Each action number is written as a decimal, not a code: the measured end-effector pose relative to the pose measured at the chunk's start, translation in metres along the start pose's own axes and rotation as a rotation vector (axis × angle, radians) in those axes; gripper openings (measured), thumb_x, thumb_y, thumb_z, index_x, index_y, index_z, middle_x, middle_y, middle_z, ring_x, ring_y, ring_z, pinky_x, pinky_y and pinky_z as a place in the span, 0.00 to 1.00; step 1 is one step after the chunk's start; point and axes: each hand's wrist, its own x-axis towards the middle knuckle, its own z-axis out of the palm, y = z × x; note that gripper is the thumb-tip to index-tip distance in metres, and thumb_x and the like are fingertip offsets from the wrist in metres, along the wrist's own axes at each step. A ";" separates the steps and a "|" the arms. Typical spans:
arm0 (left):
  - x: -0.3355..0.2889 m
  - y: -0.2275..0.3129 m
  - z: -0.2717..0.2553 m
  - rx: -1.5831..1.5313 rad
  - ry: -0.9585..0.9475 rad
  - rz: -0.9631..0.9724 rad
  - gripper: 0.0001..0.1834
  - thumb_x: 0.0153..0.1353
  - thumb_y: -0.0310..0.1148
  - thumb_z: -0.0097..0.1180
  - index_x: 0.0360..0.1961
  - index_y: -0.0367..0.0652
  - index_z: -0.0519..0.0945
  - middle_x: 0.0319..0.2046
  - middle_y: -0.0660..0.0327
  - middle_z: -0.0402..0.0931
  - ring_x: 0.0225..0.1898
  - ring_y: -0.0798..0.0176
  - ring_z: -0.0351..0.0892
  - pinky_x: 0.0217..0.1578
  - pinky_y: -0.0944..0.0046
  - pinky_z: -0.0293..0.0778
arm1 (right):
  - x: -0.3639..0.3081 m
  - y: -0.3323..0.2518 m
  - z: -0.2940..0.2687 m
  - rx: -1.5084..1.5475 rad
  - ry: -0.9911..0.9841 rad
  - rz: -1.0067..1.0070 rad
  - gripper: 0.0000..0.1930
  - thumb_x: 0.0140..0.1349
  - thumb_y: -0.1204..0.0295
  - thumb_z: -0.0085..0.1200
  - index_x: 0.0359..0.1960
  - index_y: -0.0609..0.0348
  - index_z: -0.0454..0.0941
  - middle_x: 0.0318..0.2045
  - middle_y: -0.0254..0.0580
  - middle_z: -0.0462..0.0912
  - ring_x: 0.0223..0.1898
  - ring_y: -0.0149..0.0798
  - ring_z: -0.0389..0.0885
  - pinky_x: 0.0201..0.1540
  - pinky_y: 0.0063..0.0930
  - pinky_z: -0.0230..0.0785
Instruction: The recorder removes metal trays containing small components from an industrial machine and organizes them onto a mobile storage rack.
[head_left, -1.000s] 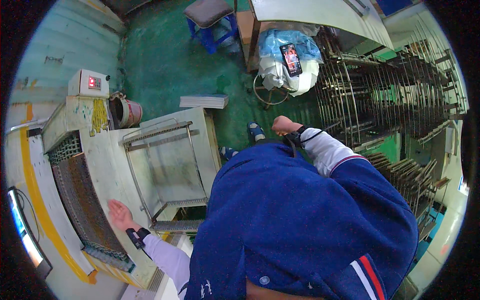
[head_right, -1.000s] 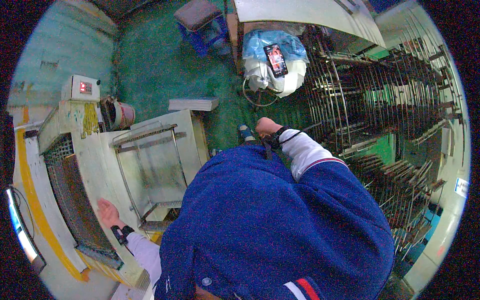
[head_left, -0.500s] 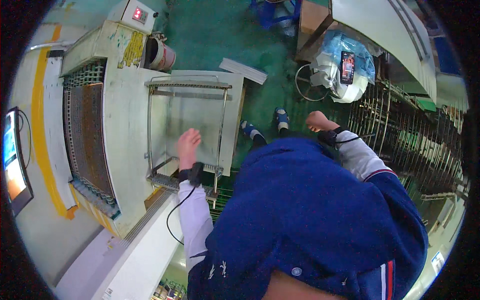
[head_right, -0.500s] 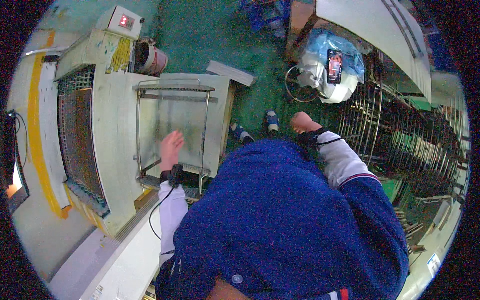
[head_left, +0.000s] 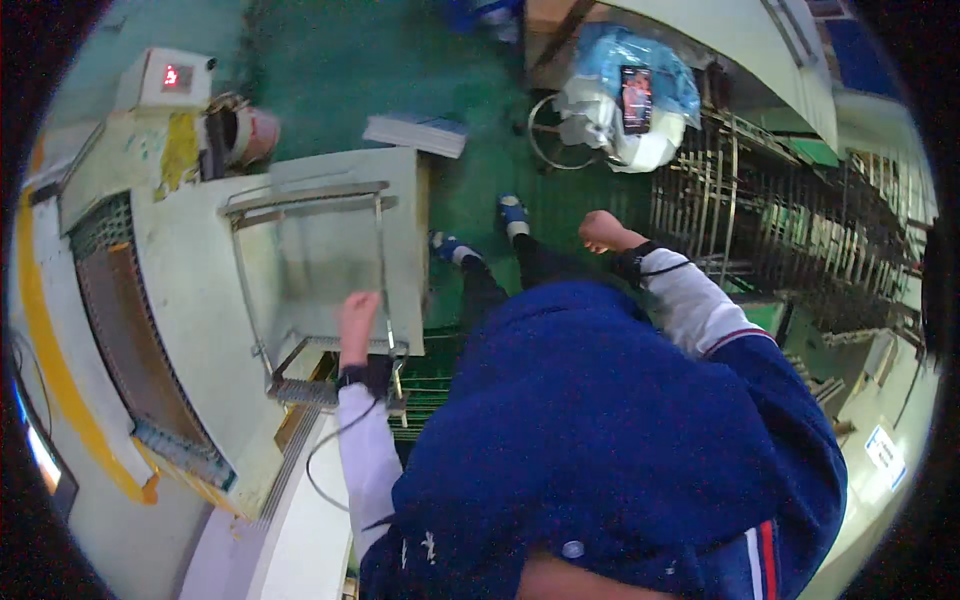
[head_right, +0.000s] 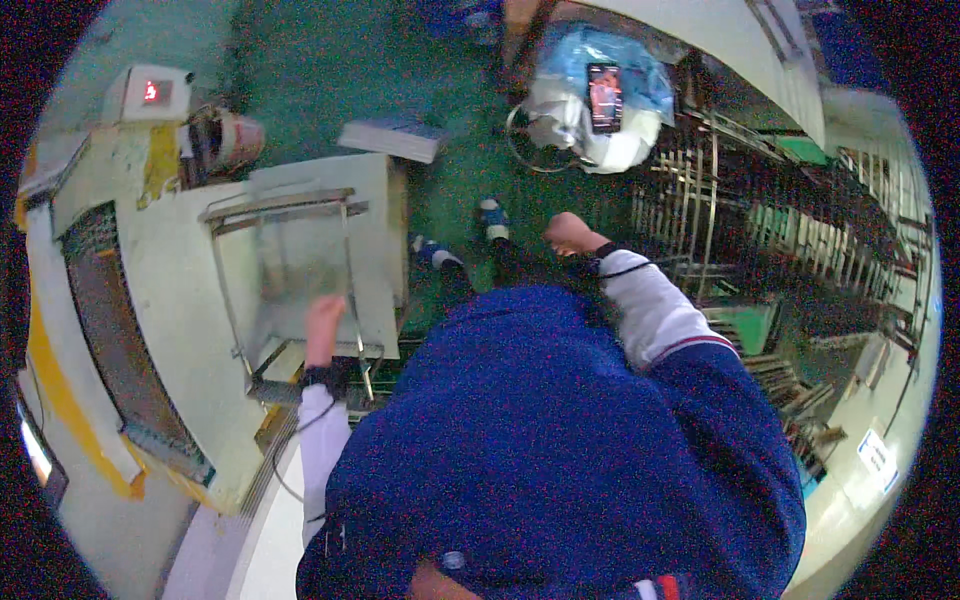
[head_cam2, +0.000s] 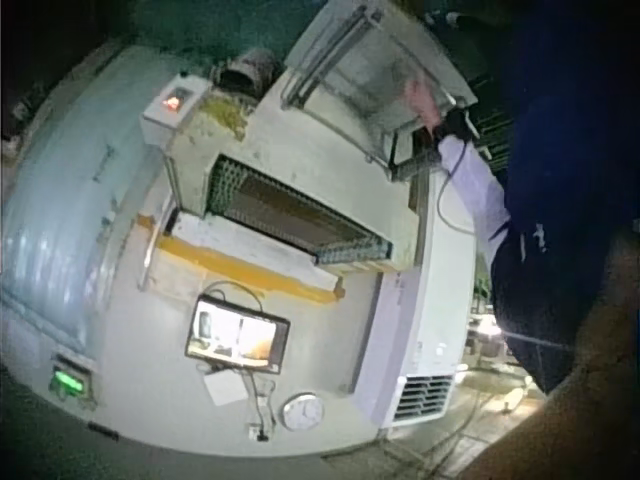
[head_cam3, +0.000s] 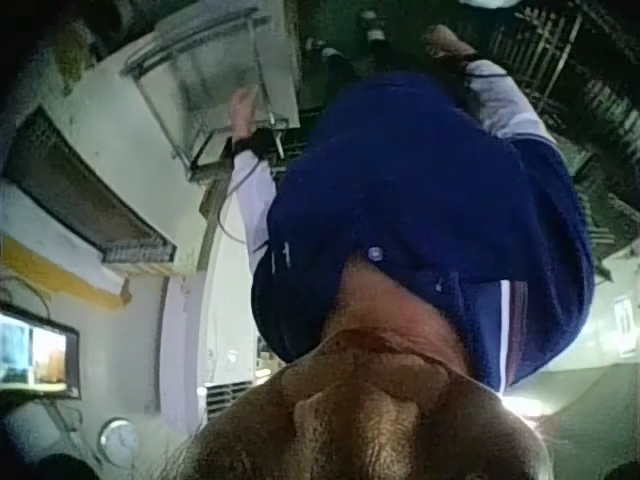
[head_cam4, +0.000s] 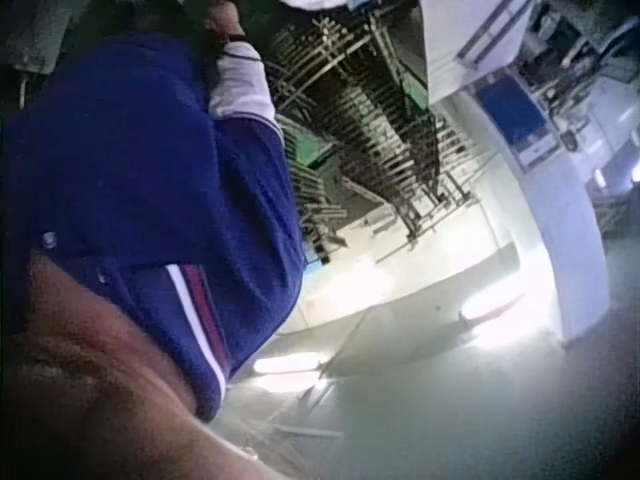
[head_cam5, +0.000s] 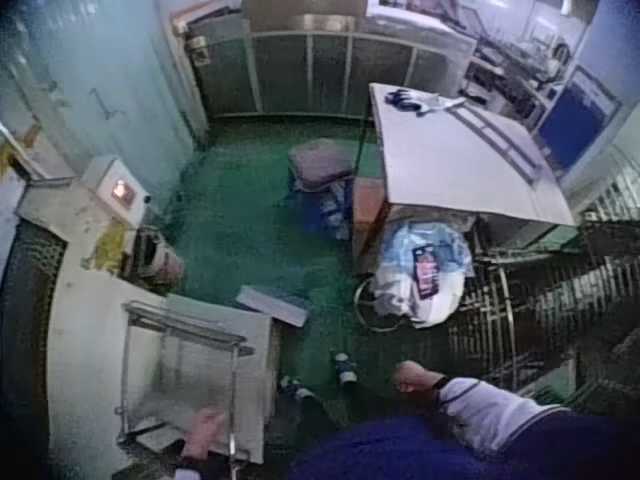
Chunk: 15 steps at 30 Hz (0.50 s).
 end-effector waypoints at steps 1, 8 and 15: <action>-0.017 -0.043 0.001 0.369 0.070 0.071 0.22 0.48 0.48 0.53 0.30 0.37 0.78 0.26 0.49 0.76 0.30 0.52 0.75 0.31 0.58 0.70 | 0.005 -0.001 0.002 -0.466 0.050 -0.119 0.07 0.48 0.69 0.47 0.18 0.56 0.75 0.14 0.38 0.76 0.17 0.36 0.76 0.15 0.30 0.66; -0.114 -0.043 0.027 0.545 0.068 -0.285 0.27 0.46 0.52 0.54 0.15 0.32 0.74 0.19 0.44 0.72 0.25 0.43 0.73 0.27 0.51 0.67 | 0.008 -0.063 0.003 -1.049 0.135 -0.212 0.07 0.41 0.70 0.49 0.18 0.59 0.78 0.16 0.39 0.78 0.18 0.38 0.77 0.20 0.33 0.70; -0.131 -0.016 0.044 0.590 0.173 -0.227 0.23 0.49 0.46 0.55 0.12 0.35 0.68 0.16 0.47 0.70 0.22 0.44 0.71 0.23 0.51 0.63 | 0.026 -0.152 0.004 -0.687 0.292 -0.089 0.09 0.47 0.68 0.45 0.20 0.59 0.74 0.15 0.35 0.75 0.15 0.32 0.73 0.15 0.26 0.65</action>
